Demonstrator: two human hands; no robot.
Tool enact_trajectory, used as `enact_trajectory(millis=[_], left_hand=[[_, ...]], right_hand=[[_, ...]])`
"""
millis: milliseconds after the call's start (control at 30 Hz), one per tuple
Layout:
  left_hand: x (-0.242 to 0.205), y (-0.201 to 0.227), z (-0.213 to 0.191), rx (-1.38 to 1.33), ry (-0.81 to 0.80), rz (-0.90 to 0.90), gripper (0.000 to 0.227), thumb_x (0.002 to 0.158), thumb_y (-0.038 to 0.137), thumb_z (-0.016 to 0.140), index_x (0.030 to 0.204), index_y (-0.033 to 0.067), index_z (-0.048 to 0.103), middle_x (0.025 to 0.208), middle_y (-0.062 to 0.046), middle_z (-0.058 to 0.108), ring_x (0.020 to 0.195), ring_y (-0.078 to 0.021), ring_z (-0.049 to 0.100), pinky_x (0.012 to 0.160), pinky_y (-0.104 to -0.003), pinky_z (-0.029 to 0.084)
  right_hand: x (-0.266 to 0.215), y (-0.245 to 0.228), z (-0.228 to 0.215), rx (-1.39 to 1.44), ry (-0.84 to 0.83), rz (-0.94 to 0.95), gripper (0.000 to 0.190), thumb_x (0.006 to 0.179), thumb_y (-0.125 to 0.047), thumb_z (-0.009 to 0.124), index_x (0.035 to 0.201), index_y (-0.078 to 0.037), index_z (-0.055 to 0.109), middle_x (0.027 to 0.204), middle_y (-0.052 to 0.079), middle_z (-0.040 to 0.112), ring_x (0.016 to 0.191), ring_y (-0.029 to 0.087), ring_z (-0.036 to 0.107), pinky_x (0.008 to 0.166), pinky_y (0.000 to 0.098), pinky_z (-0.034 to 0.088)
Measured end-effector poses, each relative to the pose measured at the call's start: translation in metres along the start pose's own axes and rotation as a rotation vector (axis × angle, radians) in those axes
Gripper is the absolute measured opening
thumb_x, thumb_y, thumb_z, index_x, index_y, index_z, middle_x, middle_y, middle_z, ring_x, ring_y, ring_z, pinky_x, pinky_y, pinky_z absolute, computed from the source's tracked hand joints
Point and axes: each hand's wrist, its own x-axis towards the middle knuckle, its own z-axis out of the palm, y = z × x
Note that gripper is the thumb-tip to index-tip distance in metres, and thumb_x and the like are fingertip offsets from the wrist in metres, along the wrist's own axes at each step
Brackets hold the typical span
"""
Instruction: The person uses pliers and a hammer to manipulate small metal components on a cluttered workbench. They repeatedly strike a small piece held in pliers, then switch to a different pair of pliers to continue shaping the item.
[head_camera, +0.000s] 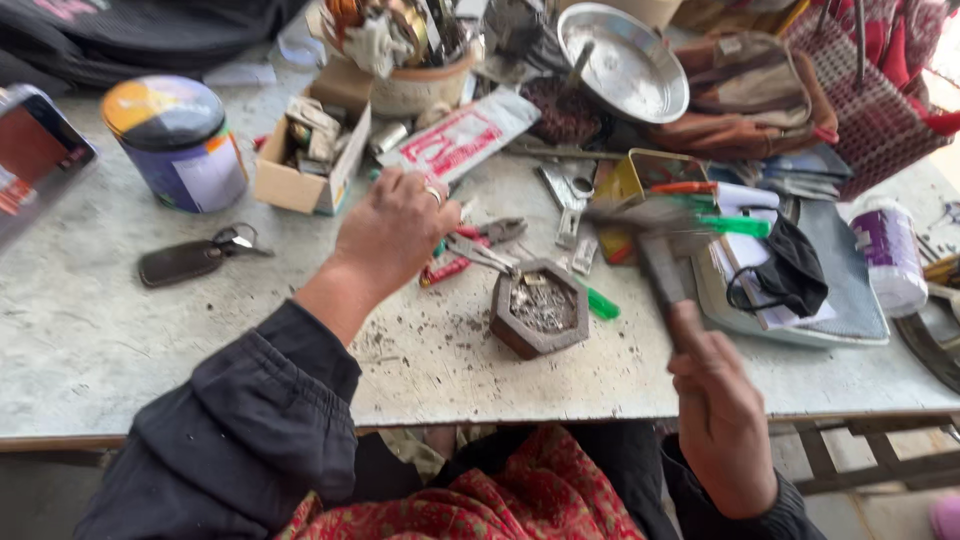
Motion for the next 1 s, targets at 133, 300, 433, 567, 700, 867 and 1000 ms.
enact_trajectory(millis=[133, 300, 433, 567, 700, 867, 1000], left_hand=[[-0.004, 0.000, -0.001, -0.053, 0.079, -0.018, 0.010, 0.092, 0.014, 0.059, 0.098, 0.0193, 0.065, 0.095, -0.001, 0.069, 0.103, -0.0224, 0.062, 0.098, -0.039, 0.041], [-0.001, 0.000, -0.009, 0.002, 0.015, -0.008, 0.010, 0.092, 0.014, 0.060, 0.096, 0.0203, 0.066, 0.092, 0.000, 0.069, 0.100, -0.0217, 0.062, 0.098, -0.038, 0.043], [-0.004, 0.001, -0.002, -0.033, 0.056, -0.012, 0.011, 0.091, 0.014, 0.060, 0.098, 0.0184, 0.067, 0.095, 0.000, 0.069, 0.099, -0.0209, 0.063, 0.095, -0.037, 0.043], [0.000, 0.000, -0.008, -0.060, 0.190, 0.004, 0.012, 0.087, 0.013, 0.060, 0.095, 0.0175, 0.067, 0.101, 0.000, 0.071, 0.099, -0.0204, 0.064, 0.096, -0.038, 0.044], [-0.003, 0.001, -0.002, -0.065, 0.073, -0.014, 0.010, 0.092, 0.014, 0.059, 0.094, 0.0194, 0.067, 0.094, -0.001, 0.070, 0.099, -0.0211, 0.064, 0.095, -0.037, 0.044], [-0.003, 0.003, -0.007, -0.048, 0.052, -0.013, 0.011, 0.095, 0.014, 0.057, 0.098, 0.0190, 0.066, 0.095, 0.000, 0.070, 0.096, -0.0207, 0.064, 0.094, -0.037, 0.043], [-0.003, 0.001, -0.009, -0.037, 0.129, -0.005, 0.013, 0.089, 0.015, 0.058, 0.097, 0.0192, 0.067, 0.097, 0.000, 0.071, 0.097, -0.0206, 0.065, 0.094, -0.036, 0.043]], right_hand=[[0.007, -0.005, 0.012, -0.041, -0.161, -0.001, 0.050, 0.094, 0.002, 0.056, 0.143, -0.008, 0.056, 0.082, 0.012, 0.054, 0.070, 0.020, 0.055, 0.064, 0.0349, 0.049], [0.018, -0.015, -0.008, -0.052, -0.144, 0.112, 0.052, 0.096, 0.001, 0.051, 0.146, -0.013, 0.056, 0.079, 0.010, 0.057, 0.060, 0.021, 0.057, 0.057, 0.0366, 0.050], [0.011, -0.010, 0.002, -0.057, -0.098, 0.015, 0.033, 0.100, 0.000, 0.051, 0.130, -0.010, 0.056, 0.086, 0.011, 0.058, 0.071, 0.020, 0.061, 0.062, 0.0366, 0.050], [0.012, -0.001, 0.005, -0.112, -0.324, 0.167, 0.054, 0.095, -0.002, 0.057, 0.147, -0.016, 0.056, 0.084, 0.016, 0.061, 0.061, 0.025, 0.061, 0.059, 0.0409, 0.050], [0.006, -0.003, 0.004, 0.026, -0.028, -0.052, 0.055, 0.096, 0.005, 0.048, 0.147, -0.013, 0.054, 0.096, 0.014, 0.061, 0.077, 0.026, 0.062, 0.073, 0.0351, 0.053], [0.015, -0.018, 0.011, -0.101, -0.293, 0.182, 0.057, 0.094, -0.003, 0.062, 0.149, -0.020, 0.057, 0.086, 0.017, 0.059, 0.066, 0.025, 0.058, 0.065, 0.0368, 0.050], [0.015, -0.027, 0.001, 0.061, -0.102, 0.101, 0.057, 0.093, 0.002, 0.052, 0.148, -0.016, 0.053, 0.086, 0.012, 0.057, 0.069, 0.023, 0.061, 0.065, 0.0337, 0.052]])
